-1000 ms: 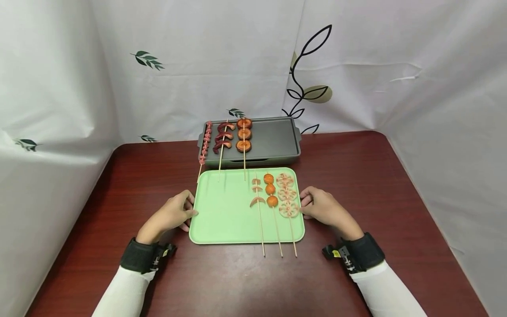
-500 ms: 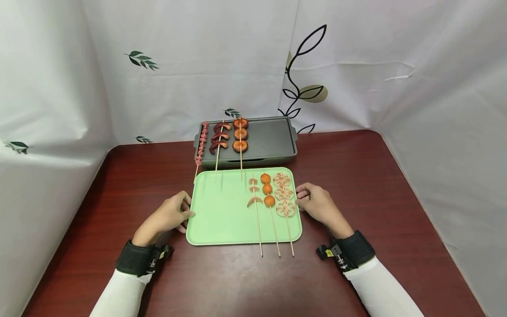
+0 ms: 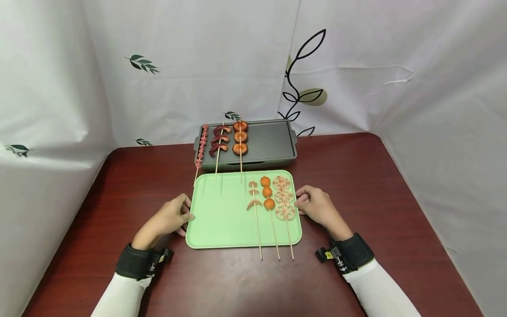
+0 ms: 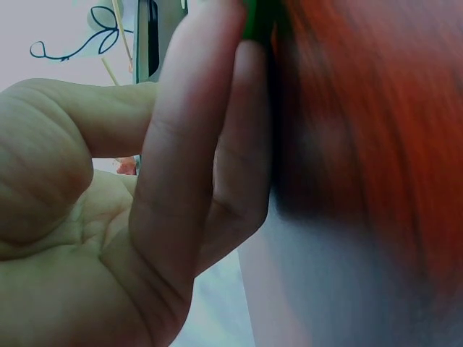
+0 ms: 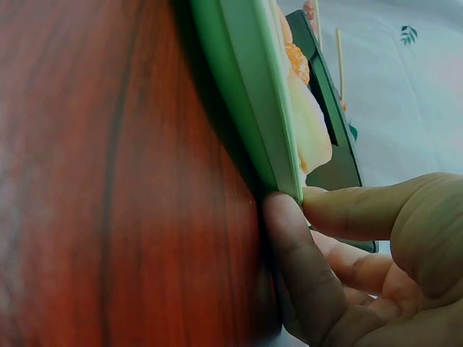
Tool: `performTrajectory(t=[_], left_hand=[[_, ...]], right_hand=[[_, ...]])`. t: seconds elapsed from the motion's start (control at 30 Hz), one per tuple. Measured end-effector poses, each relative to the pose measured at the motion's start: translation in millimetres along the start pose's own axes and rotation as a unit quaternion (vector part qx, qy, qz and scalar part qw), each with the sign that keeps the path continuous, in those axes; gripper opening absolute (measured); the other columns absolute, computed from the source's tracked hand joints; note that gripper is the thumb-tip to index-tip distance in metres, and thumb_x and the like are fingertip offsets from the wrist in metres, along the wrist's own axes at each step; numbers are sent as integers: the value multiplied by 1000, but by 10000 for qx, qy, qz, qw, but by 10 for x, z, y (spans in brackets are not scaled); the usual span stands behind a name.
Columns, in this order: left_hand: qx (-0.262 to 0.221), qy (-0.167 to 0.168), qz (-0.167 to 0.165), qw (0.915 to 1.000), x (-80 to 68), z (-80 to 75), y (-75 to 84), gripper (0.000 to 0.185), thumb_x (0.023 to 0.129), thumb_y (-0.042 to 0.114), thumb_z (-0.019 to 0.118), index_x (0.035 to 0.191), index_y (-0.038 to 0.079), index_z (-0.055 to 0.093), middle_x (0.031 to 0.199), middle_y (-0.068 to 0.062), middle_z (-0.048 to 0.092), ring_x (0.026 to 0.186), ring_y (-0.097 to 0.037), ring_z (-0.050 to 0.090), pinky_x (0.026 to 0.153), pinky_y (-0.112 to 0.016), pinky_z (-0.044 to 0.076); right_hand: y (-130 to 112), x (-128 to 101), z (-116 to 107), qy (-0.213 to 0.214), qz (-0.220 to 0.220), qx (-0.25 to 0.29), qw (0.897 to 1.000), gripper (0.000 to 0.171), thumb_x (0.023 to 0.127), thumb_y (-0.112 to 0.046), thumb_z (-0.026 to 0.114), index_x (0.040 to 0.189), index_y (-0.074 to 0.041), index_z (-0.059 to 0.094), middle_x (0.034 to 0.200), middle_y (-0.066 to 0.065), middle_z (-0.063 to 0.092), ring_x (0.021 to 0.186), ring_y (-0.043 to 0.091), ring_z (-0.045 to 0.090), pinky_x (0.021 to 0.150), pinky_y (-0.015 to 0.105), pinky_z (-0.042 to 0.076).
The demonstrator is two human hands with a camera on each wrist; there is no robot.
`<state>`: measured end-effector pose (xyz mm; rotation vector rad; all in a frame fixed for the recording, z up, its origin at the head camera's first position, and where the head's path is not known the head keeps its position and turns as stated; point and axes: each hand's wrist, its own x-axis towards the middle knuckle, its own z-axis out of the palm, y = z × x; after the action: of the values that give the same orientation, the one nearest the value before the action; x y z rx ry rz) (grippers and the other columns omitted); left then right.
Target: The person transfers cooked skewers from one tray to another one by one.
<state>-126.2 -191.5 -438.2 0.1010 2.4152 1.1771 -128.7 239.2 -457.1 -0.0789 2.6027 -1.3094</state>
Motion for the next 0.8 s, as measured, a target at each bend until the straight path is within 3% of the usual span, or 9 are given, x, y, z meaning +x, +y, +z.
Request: performTrajectory(t=[0.8], left_hand=[[-116,-49,-64,9999,-21,-8,-2,19,100,-2,61,113,-1,47,92,-19,59,58,-25,65,52,-37,62]], right_hand=[[-12,-3,20,-23,116,21,9999,22,97,-2,67,117,6,65,90,12,70,75,15,69,65,26,63]])
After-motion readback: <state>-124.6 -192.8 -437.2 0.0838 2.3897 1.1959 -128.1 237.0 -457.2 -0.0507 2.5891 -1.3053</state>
